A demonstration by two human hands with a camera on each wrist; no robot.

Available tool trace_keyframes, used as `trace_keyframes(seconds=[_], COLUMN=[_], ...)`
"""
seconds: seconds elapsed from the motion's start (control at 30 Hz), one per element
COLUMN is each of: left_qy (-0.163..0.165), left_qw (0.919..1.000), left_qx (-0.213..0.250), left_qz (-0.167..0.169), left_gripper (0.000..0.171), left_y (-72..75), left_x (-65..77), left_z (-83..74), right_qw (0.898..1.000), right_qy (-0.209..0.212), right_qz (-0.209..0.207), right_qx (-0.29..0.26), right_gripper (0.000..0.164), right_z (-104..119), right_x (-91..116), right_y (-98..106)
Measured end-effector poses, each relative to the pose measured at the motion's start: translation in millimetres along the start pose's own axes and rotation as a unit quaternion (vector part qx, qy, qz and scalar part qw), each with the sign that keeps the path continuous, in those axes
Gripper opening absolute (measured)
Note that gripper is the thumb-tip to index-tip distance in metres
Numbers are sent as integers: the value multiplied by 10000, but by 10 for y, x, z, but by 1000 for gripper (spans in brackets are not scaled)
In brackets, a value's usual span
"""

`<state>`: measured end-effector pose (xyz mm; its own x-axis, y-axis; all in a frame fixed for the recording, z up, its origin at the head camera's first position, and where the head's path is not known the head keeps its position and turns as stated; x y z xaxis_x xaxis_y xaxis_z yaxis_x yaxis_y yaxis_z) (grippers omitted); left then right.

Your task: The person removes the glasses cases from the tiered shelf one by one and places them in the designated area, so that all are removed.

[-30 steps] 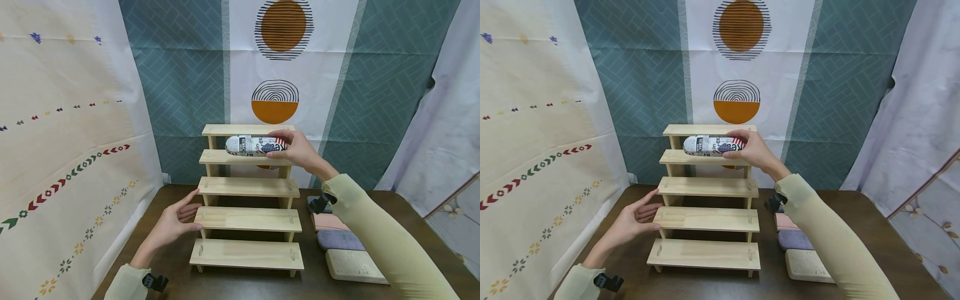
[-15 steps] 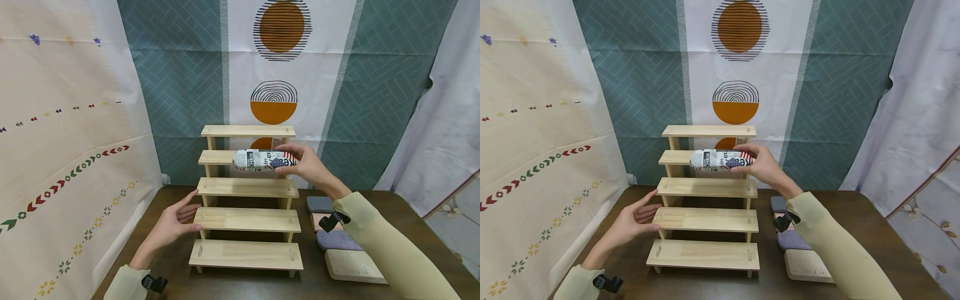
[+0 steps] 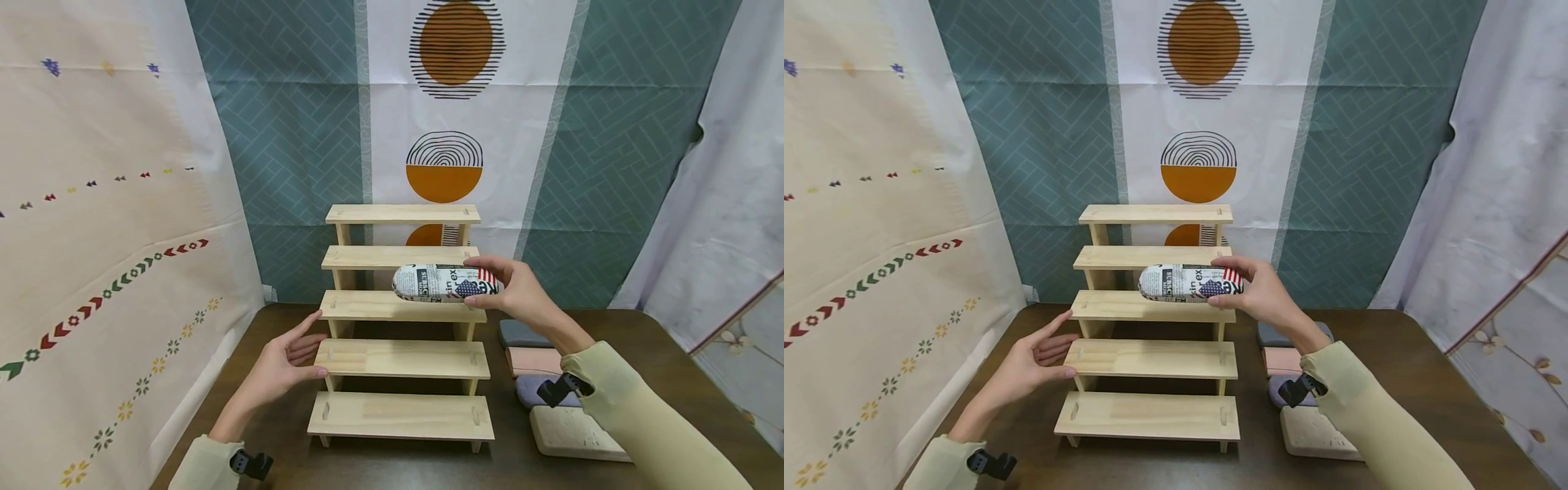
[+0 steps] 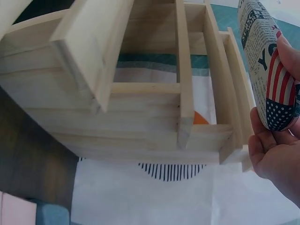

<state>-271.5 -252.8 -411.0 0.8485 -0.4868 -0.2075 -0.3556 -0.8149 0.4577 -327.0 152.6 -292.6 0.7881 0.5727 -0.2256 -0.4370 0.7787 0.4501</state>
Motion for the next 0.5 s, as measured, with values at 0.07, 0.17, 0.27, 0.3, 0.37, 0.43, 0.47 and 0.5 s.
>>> trace_keyframes(seconds=[0.07,0.17,0.27,0.3,0.37,0.43,0.47,0.5], left_qy=[2,5,2,0,-9,-17,-18,-11], left_qw=[10000,10000,10000,10000,10000,10000,10000,10000], left_qx=[1,2,3,2,5,-5,-3,-4], left_qz=[-3,-1,8,8,18,22,24,23], left_gripper=[102,102,102,102,102,102,102,102], left_y=[-1,-2,-1,0,0,1,0,-1], left_x=[0,1,0,0,0,-1,0,1], left_z=[0,1,2,2,2,2,3,4], right_qw=[10000,10000,10000,10000,10000,9999,9999,9999], right_qy=[5,38,52,63,78,95,97,96], right_qz=[-22,-48,-47,-31,-31,-38,-48,-54], right_qx=[-23,-6,33,37,52,60,63,71], right_gripper=[63,63,63,64,64,63,63,63], right_z=[-31,-66,-101,-111,-136,-158,-168,-177], right_x=[46,117,194,217,263,308,332,357], right_y=[7,19,30,33,44,59,68,75])
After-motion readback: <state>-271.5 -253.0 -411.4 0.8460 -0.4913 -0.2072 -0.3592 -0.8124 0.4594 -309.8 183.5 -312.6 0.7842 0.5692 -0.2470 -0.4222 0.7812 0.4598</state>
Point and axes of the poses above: each hand's wrist, its own x-axis away from the middle knuckle, its own y-axis out of the back of the hand, z = x × y, the point moved 6 cm from there along -x, towards the middle knuckle, and after that the axes turned 13 degrees about z, right-handed, at the moved point
